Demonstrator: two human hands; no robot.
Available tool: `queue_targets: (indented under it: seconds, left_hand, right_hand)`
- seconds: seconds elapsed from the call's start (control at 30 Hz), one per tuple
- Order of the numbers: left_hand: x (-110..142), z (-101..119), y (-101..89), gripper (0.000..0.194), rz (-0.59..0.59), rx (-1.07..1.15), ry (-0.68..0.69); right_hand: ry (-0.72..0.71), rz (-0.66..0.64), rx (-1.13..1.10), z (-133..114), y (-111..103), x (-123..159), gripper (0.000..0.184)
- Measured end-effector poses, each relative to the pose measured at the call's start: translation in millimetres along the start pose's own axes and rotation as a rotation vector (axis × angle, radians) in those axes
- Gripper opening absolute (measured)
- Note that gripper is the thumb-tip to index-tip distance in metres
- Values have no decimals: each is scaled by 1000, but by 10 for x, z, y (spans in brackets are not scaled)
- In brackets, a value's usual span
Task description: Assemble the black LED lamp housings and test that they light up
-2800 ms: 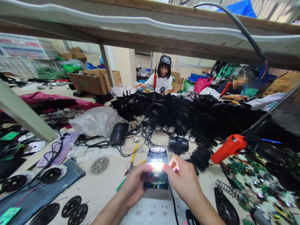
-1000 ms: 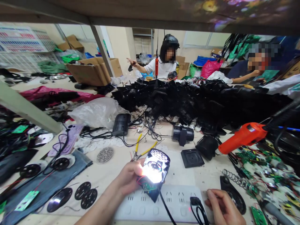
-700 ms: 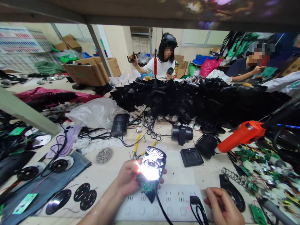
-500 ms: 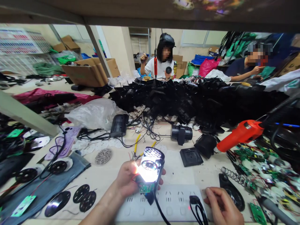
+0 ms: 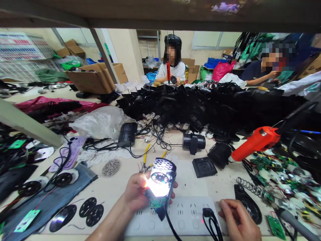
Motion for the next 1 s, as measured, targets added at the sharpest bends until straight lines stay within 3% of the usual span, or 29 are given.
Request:
queue_targets:
  seconds: [0.13, 0.3, 0.37, 0.83, 1.0]
  left_hand:
    - [-4, -8, -79, 59, 144, -71, -10]
    - [78, 128, -260, 36, 603, -358, 94]
    - [104, 181, -246, 35, 696, -470, 140]
    - [240, 219, -269, 48, 830, -606, 270]
    - [230, 236, -226, 48, 803, -587, 262]
  right_hand:
    - [4, -3, 21, 35, -19, -16, 47]
    - [-15, -32, 50, 60, -12, -26, 45]
    - [7, -8, 72, 72, -30, -15, 46]
    - [48, -35, 93, 64, 6, -10, 48]
    - [29, -21, 91, 20, -5, -28, 49]
Point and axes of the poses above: each hand's wrist, its own x-axis away from the middle knuckle, its own y-axis out of the palm, z = x × y, the point moved 9 cm from there along -x, towards the middle knuckle, and after that the axes turned 9 degrees about -x, right-handed, at the moved point
